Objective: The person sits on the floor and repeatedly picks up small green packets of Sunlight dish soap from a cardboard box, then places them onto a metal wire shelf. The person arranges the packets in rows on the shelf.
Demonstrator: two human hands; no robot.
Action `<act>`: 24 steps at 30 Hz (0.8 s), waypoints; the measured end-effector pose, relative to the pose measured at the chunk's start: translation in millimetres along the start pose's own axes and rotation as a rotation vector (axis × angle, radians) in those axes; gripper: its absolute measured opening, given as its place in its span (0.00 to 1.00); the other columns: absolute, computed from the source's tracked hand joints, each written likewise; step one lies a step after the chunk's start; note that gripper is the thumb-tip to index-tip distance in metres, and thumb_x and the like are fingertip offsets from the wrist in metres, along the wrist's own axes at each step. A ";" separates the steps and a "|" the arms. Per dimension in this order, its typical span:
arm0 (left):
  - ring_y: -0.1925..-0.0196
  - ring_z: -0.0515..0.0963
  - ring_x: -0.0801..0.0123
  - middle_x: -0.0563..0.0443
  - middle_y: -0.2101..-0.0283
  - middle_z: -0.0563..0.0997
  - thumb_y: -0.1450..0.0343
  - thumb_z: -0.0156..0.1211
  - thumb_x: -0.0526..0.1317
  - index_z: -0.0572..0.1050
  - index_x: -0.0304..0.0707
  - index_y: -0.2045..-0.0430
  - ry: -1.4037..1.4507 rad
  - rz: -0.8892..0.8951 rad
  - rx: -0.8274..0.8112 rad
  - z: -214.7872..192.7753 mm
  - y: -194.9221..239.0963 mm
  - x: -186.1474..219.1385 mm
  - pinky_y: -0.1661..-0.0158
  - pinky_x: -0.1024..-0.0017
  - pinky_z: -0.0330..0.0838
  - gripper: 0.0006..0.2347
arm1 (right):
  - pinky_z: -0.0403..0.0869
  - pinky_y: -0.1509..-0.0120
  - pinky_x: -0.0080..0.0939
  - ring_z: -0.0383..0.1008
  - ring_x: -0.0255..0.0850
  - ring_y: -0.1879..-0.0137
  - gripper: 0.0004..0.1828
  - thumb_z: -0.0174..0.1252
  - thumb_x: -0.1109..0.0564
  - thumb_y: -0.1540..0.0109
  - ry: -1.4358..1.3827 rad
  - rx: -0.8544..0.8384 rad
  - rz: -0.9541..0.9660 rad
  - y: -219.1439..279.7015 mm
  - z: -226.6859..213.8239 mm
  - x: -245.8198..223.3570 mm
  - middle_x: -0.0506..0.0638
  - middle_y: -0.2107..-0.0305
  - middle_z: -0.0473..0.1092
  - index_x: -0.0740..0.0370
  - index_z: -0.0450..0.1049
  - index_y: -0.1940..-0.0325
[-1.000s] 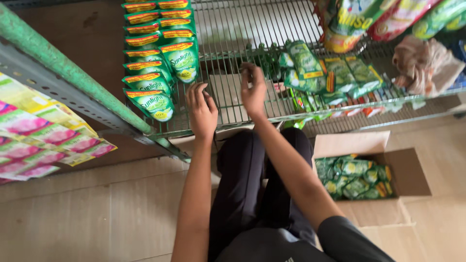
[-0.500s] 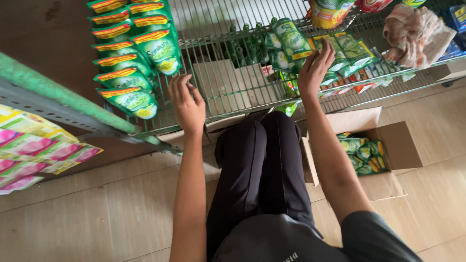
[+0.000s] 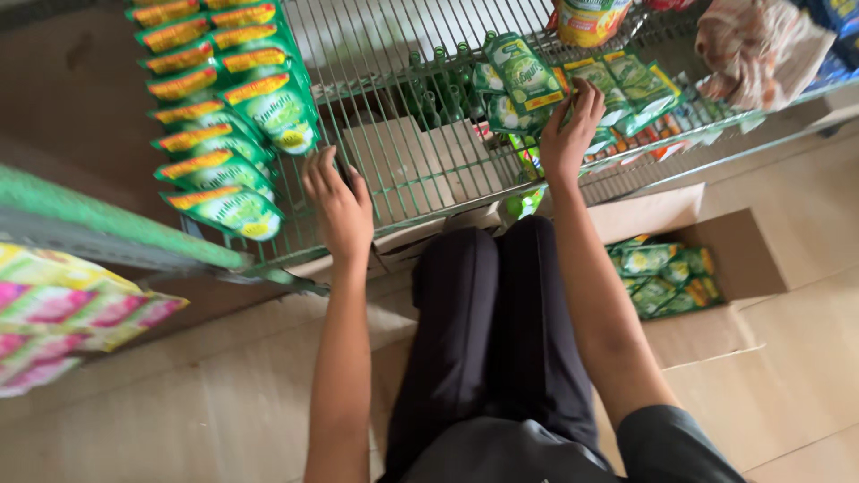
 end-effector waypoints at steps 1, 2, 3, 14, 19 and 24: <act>0.32 0.65 0.41 0.33 0.41 0.71 0.23 0.55 0.33 0.66 0.27 0.43 0.009 -0.003 -0.016 0.6 -0.2 -0.3 0.34 0.49 0.62 0.15 | 0.70 0.36 0.51 0.67 0.56 0.41 0.15 0.49 0.70 0.30 -0.020 0.008 0.002 0.0 0.0 1.0 0.61 0.46 0.66 0.68 0.67 0.38; 0.32 0.65 0.41 0.33 0.41 0.71 0.23 0.54 0.33 0.67 0.28 0.42 0.012 -0.001 -0.017 -0.9 -1.5 -1.4 0.33 0.49 0.62 0.15 | 0.71 0.35 0.51 0.67 0.56 0.40 0.15 0.49 0.70 0.30 -0.039 0.016 0.003 0.9 1.7 1.2 0.62 0.46 0.66 0.69 0.67 0.38; 0.31 0.65 0.42 0.34 0.41 0.71 0.23 0.54 0.32 0.67 0.28 0.42 0.022 -0.004 -0.018 -0.2 -1.5 -1.0 0.33 0.49 0.62 0.14 | 0.71 0.35 0.51 0.68 0.56 0.40 0.15 0.49 0.70 0.30 -0.045 0.019 0.026 1.2 2.0 4.7 0.61 0.46 0.66 0.68 0.67 0.38; 0.30 0.67 0.43 0.37 0.42 0.73 0.23 0.53 0.29 0.68 0.29 0.44 0.035 0.017 -0.013 -4.6 -3.2 5.4 0.33 0.50 0.65 0.13 | 0.68 0.36 0.53 0.67 0.60 0.41 0.12 0.50 0.70 0.31 0.028 0.001 -0.057 -0.7 5.0 -4.3 0.63 0.49 0.68 0.69 0.68 0.43; 0.32 0.69 0.45 0.39 0.44 0.74 0.23 0.53 0.28 0.69 0.29 0.45 0.023 0.047 -0.012 -7.4 -8.0 10.4 0.34 0.50 0.65 0.12 | 0.69 0.38 0.53 0.69 0.58 0.44 0.10 0.49 0.70 0.31 0.038 0.012 -0.038 -2.4 6.6 -4.7 0.62 0.52 0.70 0.69 0.69 0.46; 0.32 0.69 0.44 0.38 0.44 0.75 0.23 0.54 0.28 0.70 0.29 0.46 0.008 0.033 0.025 -12.0 -9.2 12.4 0.33 0.50 0.64 0.11 | 0.70 0.39 0.53 0.69 0.58 0.45 0.10 0.47 0.69 0.30 0.022 0.000 -0.003 -4.0 4.8 -2.4 0.62 0.53 0.70 0.69 0.70 0.46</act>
Point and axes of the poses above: each hand's wrist, its own y-axis away from the middle knuckle, its own z-axis out of the palm, x = y × z, the point moved 9 cm from there along -y, towards the middle knuckle
